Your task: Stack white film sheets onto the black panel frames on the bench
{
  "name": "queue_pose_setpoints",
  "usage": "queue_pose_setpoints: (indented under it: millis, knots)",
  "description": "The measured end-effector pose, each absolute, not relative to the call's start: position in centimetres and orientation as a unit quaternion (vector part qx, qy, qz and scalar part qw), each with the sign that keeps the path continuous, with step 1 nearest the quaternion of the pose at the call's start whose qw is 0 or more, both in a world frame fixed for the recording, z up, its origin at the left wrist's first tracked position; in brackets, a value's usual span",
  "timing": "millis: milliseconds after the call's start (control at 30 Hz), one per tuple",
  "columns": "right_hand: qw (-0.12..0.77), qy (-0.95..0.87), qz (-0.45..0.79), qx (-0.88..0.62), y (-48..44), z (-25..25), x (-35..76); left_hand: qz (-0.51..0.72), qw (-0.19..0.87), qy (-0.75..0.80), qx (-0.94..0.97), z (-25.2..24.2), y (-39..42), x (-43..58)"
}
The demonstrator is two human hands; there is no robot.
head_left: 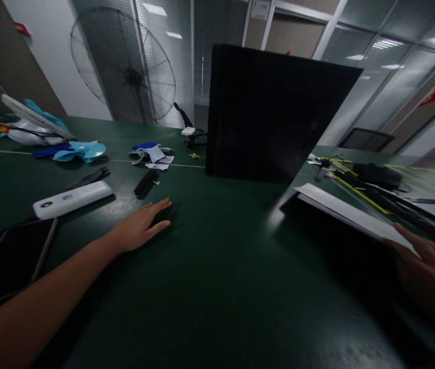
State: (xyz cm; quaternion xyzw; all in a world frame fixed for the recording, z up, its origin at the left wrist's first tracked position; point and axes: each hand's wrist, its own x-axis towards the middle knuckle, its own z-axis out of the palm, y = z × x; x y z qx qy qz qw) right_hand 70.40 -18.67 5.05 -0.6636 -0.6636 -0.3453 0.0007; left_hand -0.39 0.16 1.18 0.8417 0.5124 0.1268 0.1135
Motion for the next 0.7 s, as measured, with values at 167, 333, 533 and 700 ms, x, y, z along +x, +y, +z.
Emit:
queue_pose_setpoints:
  millis: [167, 333, 533, 700]
  knots:
    - [-0.032, -0.654, -0.339, -0.676, -18.9, 5.5, 70.0, 0.134, 0.112, 0.511, 0.842, 0.9, 0.3, -0.6]
    - [0.025, -0.653, -0.326, -0.683, -19.1, 6.5, 69.1, 0.135, 0.109, 0.515, 0.839, 0.9, 0.4, -0.5]
    - [0.028, -0.661, -0.354, -0.661, -18.5, 7.7, 69.1, 0.145, 0.104, 0.509, 0.842, 0.8, 0.4, -0.5]
    - [0.045, -0.622, -0.397, -0.674, -17.8, 9.7, 70.1, 0.139, 0.103, 0.506, 0.845, 1.0, 0.4, -0.4]
